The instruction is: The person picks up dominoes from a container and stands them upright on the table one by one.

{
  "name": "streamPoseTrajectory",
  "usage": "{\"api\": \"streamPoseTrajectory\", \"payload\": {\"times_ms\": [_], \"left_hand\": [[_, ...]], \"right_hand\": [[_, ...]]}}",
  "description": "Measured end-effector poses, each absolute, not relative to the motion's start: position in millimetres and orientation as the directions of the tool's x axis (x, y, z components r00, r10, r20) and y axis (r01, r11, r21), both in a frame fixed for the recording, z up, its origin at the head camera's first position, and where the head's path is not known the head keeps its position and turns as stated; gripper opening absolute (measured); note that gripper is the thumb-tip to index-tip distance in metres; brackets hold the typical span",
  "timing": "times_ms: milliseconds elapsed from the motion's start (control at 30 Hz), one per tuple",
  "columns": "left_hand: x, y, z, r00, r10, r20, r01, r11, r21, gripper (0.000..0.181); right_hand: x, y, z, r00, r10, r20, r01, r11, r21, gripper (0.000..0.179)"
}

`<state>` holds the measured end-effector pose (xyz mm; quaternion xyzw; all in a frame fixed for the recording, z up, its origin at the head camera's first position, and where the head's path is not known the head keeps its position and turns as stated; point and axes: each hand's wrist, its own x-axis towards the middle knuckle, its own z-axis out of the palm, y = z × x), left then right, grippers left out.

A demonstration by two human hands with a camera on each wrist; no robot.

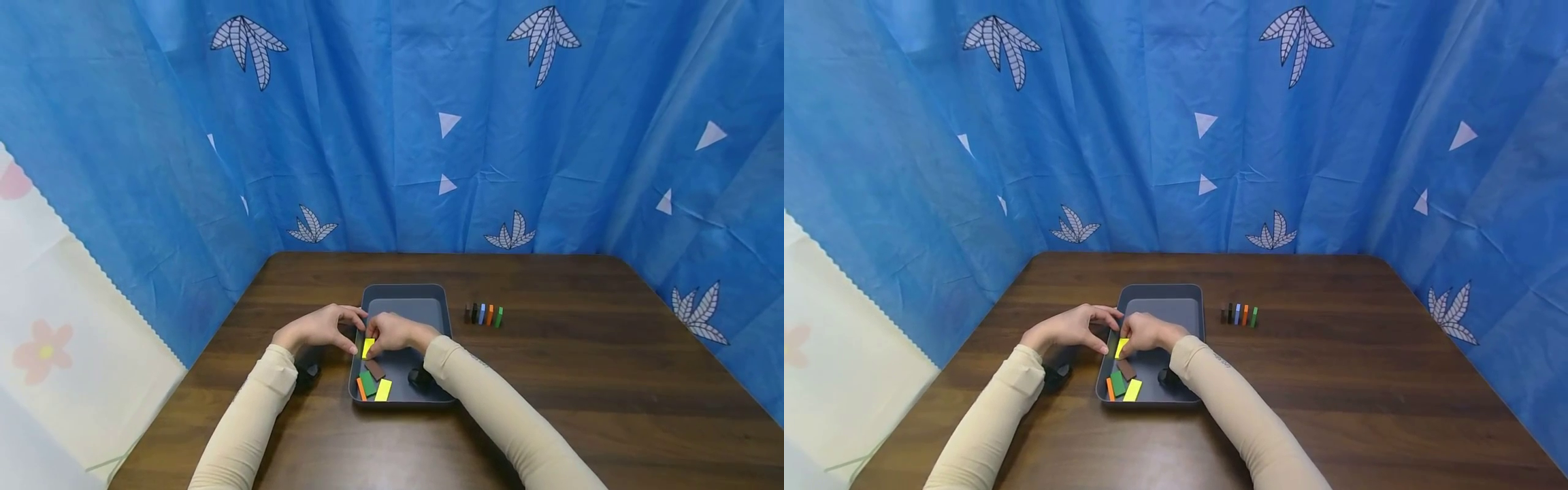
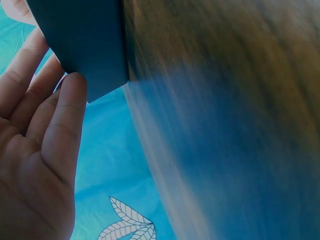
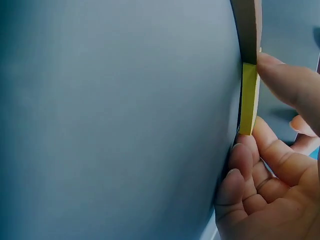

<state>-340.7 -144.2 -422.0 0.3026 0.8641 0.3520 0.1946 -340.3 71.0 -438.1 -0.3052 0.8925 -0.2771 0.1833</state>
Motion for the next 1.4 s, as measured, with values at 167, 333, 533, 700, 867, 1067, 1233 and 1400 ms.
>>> {"api": "streamPoseTrajectory", "payload": {"times_ms": [167, 333, 533, 700, 867, 1067, 1233, 1400], "left_hand": [[-341.4, -145.2, -422.2, -0.747, 0.653, -0.120, 0.379, 0.568, 0.730, 0.037], [-341.8, -145.5, -422.5, -0.744, 0.658, -0.118, 0.390, 0.570, 0.723, 0.037], [-340.8, -144.8, -422.7, -0.749, 0.649, -0.134, 0.372, 0.579, 0.725, 0.037], [-342.2, -144.5, -423.4, -0.760, 0.635, -0.142, 0.363, 0.595, 0.717, 0.039], [-343.1, -144.7, -423.5, -0.755, 0.642, -0.132, 0.384, 0.596, 0.706, 0.040], [-344.1, -143.1, -422.7, -0.749, 0.650, -0.127, 0.395, 0.592, 0.703, 0.040], [-345.0, -142.4, -423.2, -0.756, 0.641, -0.132, 0.394, 0.607, 0.690, 0.040], [-344.4, -141.8, -424.5, -0.762, 0.634, -0.136, 0.391, 0.616, 0.684, 0.039]], "right_hand": [[-341.1, 69.5, -438.3, -0.752, -0.641, -0.154, -0.446, 0.667, -0.597, 0.025], [-342.3, 70.1, -438.3, -0.749, -0.644, -0.154, -0.441, 0.659, -0.610, 0.028], [-341.8, 74.0, -440.4, -0.750, -0.646, -0.141, -0.379, 0.596, -0.708, 0.019], [-342.1, 77.5, -441.6, -0.749, -0.648, -0.136, -0.310, 0.525, -0.793, 0.013], [-343.6, 81.0, -441.5, -0.749, -0.648, -0.139, -0.281, 0.501, -0.819, 0.014], [-343.3, 88.8, -433.2, -0.757, -0.639, -0.134, -0.255, 0.478, -0.840, 0.018], [-342.9, 98.0, -427.4, -0.787, -0.607, -0.110, -0.245, 0.471, -0.848, 0.016], [-338.1, 107.1, -420.7, -0.824, -0.562, -0.074, -0.257, 0.486, -0.835, 0.007]]}}
